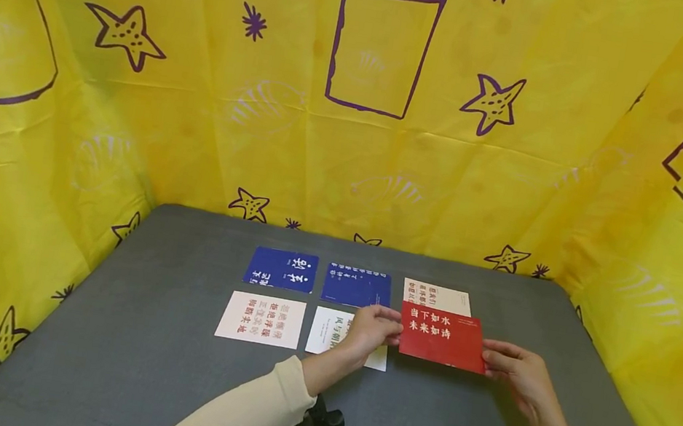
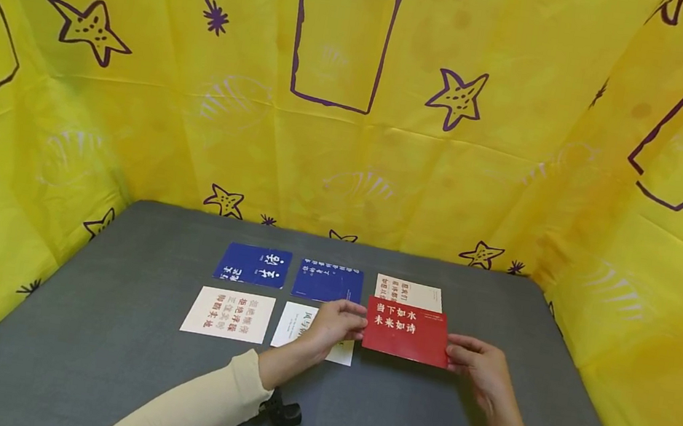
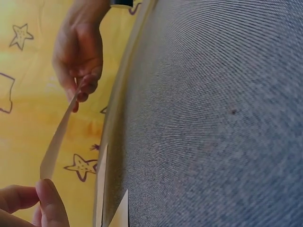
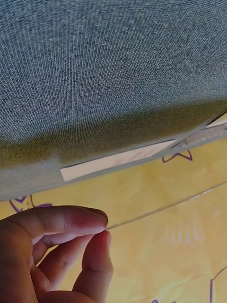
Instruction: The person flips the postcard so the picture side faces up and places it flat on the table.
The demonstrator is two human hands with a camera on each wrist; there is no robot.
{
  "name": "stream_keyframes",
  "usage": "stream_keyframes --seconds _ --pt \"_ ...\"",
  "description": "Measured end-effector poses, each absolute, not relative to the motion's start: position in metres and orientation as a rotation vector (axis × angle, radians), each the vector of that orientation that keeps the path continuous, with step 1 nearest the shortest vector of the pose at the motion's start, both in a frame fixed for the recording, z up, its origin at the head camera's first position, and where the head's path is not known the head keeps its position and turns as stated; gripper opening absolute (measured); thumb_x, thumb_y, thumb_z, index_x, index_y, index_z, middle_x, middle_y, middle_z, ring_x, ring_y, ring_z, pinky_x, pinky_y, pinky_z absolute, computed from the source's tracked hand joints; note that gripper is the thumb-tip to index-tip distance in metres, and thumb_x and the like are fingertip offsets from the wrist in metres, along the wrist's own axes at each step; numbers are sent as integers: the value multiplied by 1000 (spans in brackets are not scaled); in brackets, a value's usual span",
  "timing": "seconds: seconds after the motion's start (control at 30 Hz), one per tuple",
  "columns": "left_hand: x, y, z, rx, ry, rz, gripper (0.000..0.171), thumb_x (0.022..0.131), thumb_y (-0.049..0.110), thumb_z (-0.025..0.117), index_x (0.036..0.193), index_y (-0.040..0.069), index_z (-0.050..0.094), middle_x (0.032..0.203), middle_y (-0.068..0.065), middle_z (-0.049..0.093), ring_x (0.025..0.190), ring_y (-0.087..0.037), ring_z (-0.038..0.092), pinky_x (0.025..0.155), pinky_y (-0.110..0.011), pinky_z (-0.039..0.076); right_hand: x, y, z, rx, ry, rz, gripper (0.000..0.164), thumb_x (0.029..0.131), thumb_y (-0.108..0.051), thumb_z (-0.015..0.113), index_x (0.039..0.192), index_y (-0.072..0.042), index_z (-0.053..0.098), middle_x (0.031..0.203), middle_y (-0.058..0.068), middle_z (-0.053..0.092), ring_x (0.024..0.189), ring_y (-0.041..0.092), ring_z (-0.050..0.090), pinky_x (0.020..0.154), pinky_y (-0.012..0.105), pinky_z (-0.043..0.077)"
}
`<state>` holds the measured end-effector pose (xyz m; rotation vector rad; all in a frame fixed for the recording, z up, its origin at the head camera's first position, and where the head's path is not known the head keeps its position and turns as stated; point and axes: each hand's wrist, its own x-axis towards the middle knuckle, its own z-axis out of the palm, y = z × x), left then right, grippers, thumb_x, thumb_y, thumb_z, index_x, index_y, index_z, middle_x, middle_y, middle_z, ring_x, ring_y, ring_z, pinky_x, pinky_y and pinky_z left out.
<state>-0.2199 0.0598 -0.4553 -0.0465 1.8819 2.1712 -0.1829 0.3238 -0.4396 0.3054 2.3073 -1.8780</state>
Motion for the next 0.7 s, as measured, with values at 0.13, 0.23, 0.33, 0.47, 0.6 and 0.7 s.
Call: stream_keyframes --seconds 0.13,0.23,0.33,0.47,0.6,0.7 --pt "-217 60 -454 -40 1913 2165 25 78 0 62 102 -3 60 84 -14 67 61 -8 61 63 -25 56 -183 323 -440 306 2293 -1912 24 83 -20 64 101 -5 66 77 -11 65 68 9 61 65 23 55" --pt "-216 61 -454 -37 1931 2155 26 76 -2 63 102 -2 60 83 -15 67 58 -8 60 62 -25 55 -183 323 -440 316 2288 -1921 21 83 -19 64 99 -6 67 76 -11 65 67 9 61 64 23 55" --pt "-215 62 -455 -27 1941 2136 28 73 -4 63 101 -3 59 80 -14 67 56 -8 58 61 -25 55 -182 323 -441 337 2297 -1899 25 83 -18 64 103 -2 65 77 -11 64 67 9 61 64 23 55" --pt "-215 62 -458 -6 1946 2122 28 72 -6 62 100 -4 59 78 -13 66 54 -8 58 60 -25 55 -181 324 -442 342 2301 -1885 27 82 -18 64 104 -2 65 78 -11 64 68 10 62 64 24 55" --pt "-215 63 -460 -1 1965 2115 28 71 -7 62 98 -5 59 78 -14 66 55 -9 58 58 -24 55 -181 325 -445 313 2282 -1910 19 82 -18 64 98 -8 68 78 -11 64 67 11 63 64 24 56" --pt "-216 64 -462 0 1992 2107 27 70 -7 62 97 -4 60 77 -14 66 54 -9 58 57 -24 55 -181 325 -445 319 2299 -1890 20 83 -18 64 99 -7 68 77 -11 64 67 10 63 64 25 56"
